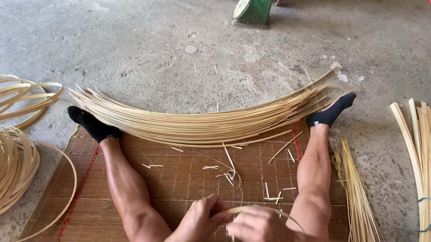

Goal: The person sits on a mat and weaves thin bamboo strips around a circular bamboo frame to create a basket rim. They use a knife to trim excess material and a mallet to secure the weave, repeating the process for multiple frames.

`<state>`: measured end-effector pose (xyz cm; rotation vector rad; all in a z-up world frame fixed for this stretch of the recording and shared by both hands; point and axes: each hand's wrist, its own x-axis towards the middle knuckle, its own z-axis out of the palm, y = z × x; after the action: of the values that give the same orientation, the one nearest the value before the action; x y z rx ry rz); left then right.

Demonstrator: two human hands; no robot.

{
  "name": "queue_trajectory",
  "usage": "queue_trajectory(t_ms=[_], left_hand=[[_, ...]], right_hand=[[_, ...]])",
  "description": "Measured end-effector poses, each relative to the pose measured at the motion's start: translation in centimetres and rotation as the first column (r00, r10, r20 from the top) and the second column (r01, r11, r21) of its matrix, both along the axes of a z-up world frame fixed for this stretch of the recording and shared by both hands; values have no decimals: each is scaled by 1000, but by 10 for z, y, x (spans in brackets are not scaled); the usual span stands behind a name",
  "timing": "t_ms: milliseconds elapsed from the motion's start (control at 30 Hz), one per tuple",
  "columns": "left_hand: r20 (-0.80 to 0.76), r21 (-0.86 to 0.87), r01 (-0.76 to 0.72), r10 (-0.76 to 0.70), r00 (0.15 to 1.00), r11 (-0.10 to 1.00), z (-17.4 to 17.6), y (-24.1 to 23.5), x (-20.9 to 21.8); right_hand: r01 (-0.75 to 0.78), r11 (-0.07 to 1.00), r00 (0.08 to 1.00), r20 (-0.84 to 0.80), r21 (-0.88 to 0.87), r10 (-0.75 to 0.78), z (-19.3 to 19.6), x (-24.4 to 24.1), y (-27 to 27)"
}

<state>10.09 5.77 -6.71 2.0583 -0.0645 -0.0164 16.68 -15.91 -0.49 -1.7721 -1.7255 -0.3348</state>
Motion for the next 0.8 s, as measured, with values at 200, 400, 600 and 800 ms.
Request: queue_trajectory(t_ms=[200,400,600,800], left_hand=[[336,198,-31,-38,941,980,-11,-24,-30],[-23,43,157,-156,987,987,-5,7,-8],[-462,-648,16,-409,787,761,6,37,34],[-148,-759,-1,-171,974,652,35,21,60]], right_hand=[[-229,675,642,-630,-701,-436,-26,63,50],[200,862,835,-379,-466,-399,-51,50,38],[-51,994,985,169,94,34,-32,27,8],[138,910,948,-317,391,-8,-44,74,27]])
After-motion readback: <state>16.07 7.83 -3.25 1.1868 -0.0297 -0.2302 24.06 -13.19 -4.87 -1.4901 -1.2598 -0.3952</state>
